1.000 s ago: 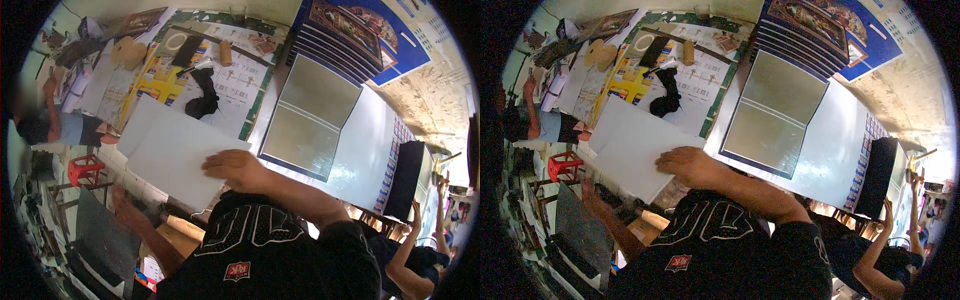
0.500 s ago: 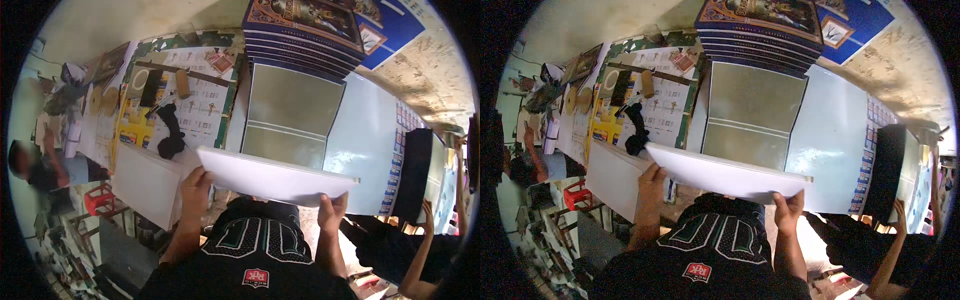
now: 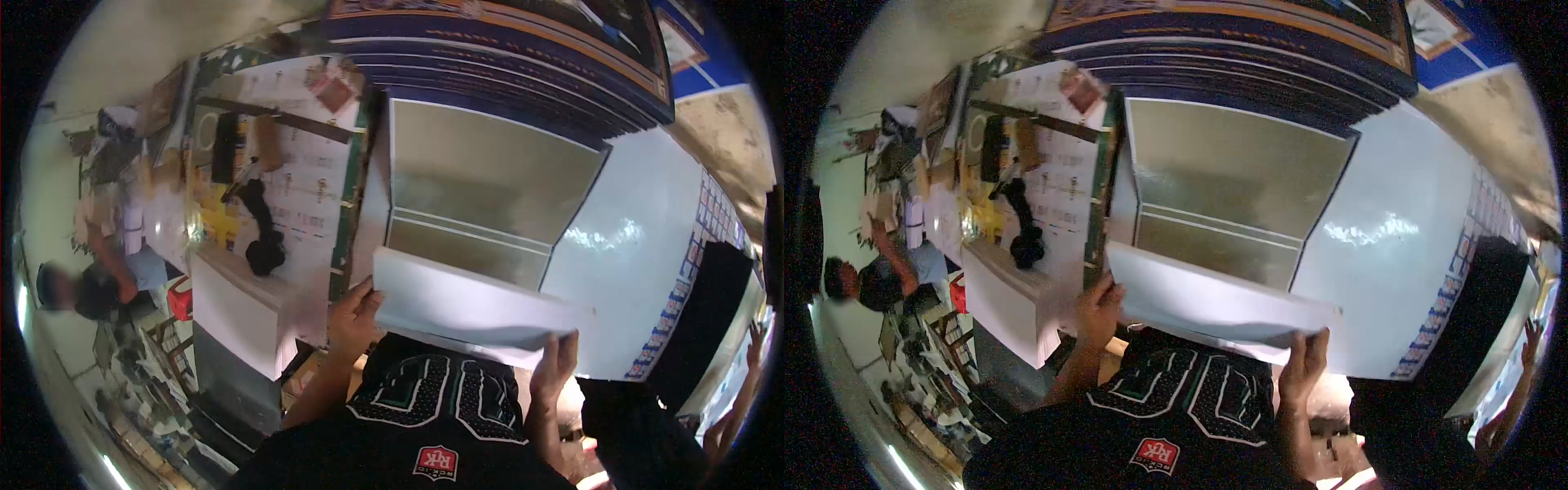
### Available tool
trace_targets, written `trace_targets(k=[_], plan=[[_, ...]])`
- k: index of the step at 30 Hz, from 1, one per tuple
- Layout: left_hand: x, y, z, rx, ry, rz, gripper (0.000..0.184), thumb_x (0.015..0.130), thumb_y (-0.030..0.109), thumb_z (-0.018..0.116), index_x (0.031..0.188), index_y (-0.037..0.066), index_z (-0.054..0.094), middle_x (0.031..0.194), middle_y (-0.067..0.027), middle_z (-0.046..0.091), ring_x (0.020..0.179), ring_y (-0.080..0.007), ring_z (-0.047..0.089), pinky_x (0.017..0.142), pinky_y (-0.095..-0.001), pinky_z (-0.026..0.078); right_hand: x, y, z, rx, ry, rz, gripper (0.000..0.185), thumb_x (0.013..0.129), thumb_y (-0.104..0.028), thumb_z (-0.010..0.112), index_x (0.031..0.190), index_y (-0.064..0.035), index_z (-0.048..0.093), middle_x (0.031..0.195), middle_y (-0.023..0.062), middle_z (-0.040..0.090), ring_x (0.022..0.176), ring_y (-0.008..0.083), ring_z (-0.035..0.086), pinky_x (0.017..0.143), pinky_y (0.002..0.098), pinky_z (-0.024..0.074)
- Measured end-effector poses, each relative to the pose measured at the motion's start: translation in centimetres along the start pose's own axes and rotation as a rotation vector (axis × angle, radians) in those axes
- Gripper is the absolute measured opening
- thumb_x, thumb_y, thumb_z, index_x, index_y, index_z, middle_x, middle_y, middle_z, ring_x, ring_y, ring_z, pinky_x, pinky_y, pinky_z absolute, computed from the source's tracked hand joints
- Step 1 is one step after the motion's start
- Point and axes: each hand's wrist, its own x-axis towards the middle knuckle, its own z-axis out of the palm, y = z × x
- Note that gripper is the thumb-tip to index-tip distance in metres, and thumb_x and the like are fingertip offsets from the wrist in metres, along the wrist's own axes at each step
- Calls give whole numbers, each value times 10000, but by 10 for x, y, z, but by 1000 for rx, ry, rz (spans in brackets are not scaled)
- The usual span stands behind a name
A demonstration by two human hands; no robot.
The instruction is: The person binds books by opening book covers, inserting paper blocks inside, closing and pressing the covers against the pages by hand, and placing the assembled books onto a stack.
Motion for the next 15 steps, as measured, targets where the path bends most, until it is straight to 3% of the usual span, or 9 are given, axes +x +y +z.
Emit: trace_targets(k=[1, 2, 3, 5, 6, 7, 10, 15], plan=[[3, 1, 2, 28, 31, -114, 317, 913, 47, 618, 1227, 2, 612, 1063, -96, 686, 931, -114, 607, 830, -265, 480, 3, -3, -3, -222, -45, 97, 111, 900, -21, 518, 1006, 13, 527, 938, 80, 530, 911, 158, 489, 872, 267, 390], [6, -3, 1, 224, 32, -88, 306, 913, 70, 628, 1210, -4, 624, 1055, -89, 692, 932, -112, 604, 842, -265, 476, 5, 0, 4, -214, -16, 41, 56, 899, -38, 508, 902, 18, 502, 843, 75, 463, 819, 159, 444, 784, 256, 391], [9, -7, 5, 217, 0, -94, 306, 913, 70, 628, 1210, -4, 624, 1055, -89, 692, 932, -112, 604, 842, -265, 476, 9, 4, 5, -266, -68, -56, 110, 898, -14, 535, 993, 40, 535, 839, 41, 457, 812, 136, 448, 776, 257, 400], [14, -13, 10, 103, 72, -92, 295, 915, 93, 633, 1195, -1, 638, 1027, -89, 700, 930, -111, 608, 843, -267, 476, 9, 9, 19, 26, 33, 126, 267, 893, 11, 575, 1156, 50, 549, 840, 9, 451, 823, 116, 453, 777, 247, 401], [17, -13, 12, 182, 83, -92, 296, 916, 103, 633, 1193, -2, 640, 1021, -102, 702, 933, -118, 616, 843, -271, 477, 11, 15, 15, 44, -6, 143, 433, 887, 27, 604, 1305, 40, 495, 924, 11, 542, 899, 116, 514, 829, 257, 426], [19, -16, 13, 183, 73, -95, 296, 916, 103, 633, 1193, -2, 640, 1021, -102, 702, 933, -118, 616, 843, -271, 477, 13, 20, 17, 41, 1, 149, 433, 887, 27, 604, 1305, 40, 495, 924, 11, 542, 899, 116, 514, 829, 257, 426], [23, -32, 15, 218, 101, -149, 298, 914, 110, 638, 1187, -10, 641, 992, -115, 703, 915, -130, 626, 841, -274, 480, 23, 19, 24, 36, 5, 229, 358, 914, -26, 592, 1255, 69, 538, 1144, 118, 628, 1058, 164, 568, 942, 300, 439], [28, -42, 18, 235, 114, -76, 277, 911, 132, 650, 1126, -43, 655, 989, -140, 683, 895, -172, 633, 812, -288, 491, 36, 40, 18, -84, 0, 169, 337, 922, -55, 600, 1233, 71, 568, 1126, 132, 631, 996, 150, 587, 873, 288, 476]])
